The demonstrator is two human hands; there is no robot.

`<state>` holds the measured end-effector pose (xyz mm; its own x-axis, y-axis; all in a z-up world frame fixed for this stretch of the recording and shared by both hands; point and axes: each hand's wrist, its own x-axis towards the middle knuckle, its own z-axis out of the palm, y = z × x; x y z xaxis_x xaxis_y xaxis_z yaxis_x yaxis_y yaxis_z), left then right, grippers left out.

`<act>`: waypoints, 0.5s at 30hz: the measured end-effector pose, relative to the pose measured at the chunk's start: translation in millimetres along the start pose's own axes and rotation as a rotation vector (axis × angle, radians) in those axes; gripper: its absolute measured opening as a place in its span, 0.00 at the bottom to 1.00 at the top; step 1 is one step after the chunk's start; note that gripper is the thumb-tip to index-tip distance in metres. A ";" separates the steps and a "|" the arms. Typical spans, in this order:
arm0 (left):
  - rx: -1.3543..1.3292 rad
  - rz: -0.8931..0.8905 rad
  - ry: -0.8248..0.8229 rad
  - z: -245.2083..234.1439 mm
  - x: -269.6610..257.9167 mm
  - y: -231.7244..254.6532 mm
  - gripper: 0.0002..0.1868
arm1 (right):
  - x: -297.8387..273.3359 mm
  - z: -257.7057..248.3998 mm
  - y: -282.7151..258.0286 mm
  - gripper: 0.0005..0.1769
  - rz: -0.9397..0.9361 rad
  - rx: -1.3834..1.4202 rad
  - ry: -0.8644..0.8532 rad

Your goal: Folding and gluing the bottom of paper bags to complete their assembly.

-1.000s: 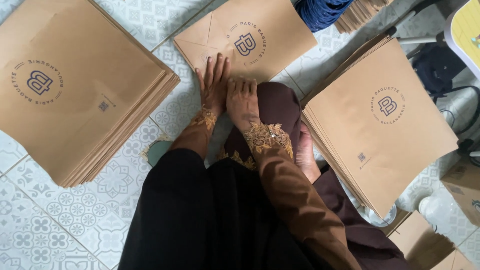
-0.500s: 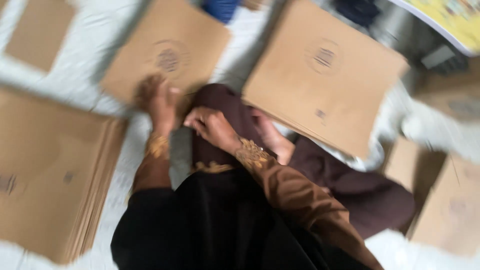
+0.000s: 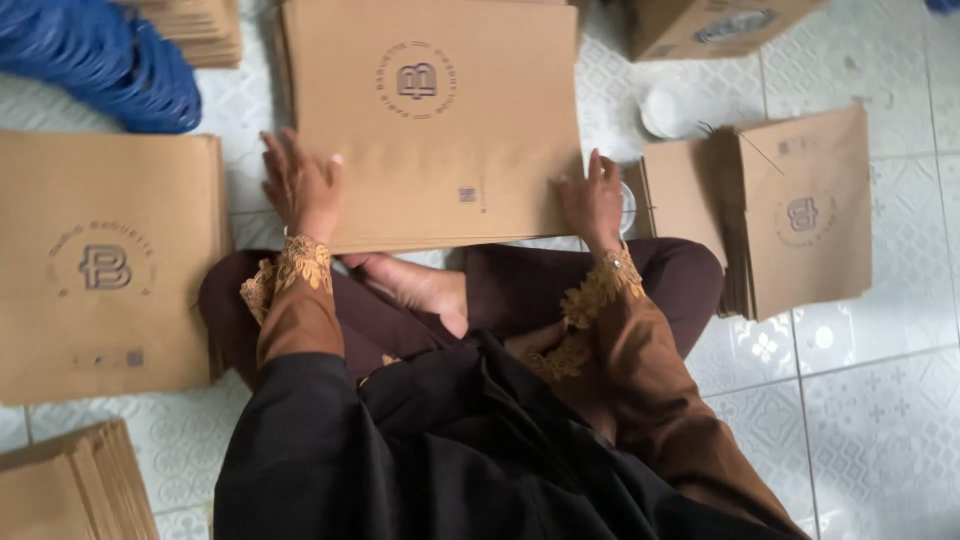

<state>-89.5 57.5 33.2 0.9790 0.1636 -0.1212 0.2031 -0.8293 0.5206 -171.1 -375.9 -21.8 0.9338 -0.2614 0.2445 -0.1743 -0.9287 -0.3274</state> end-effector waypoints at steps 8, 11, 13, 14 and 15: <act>0.248 0.049 0.313 76.9 19.2 -45.5 0.42 | 6.8 -14.1 -33.2 0.38 0.161 -0.120 -0.206; 0.215 0.072 0.366 70.4 17.4 -38.9 0.41 | 12.3 -41.7 -53.3 0.36 0.125 -0.121 -0.181; 0.194 0.078 0.392 69.9 15.1 -37.0 0.41 | 14.0 -56.2 -59.0 0.35 0.097 -0.092 -0.155; 0.177 0.095 0.405 71.0 15.2 -38.1 0.41 | 15.5 -59.4 -58.5 0.32 0.066 0.007 -0.136; 0.162 0.112 0.418 71.2 15.5 -39.8 0.42 | 16.9 -62.1 -58.7 0.31 0.036 0.108 -0.117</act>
<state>-83.5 55.0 -49.6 0.9236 0.2425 0.2969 0.1236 -0.9215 0.3681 -164.6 -342.1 58.3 0.9588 -0.2552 0.1246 -0.1791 -0.8839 -0.4320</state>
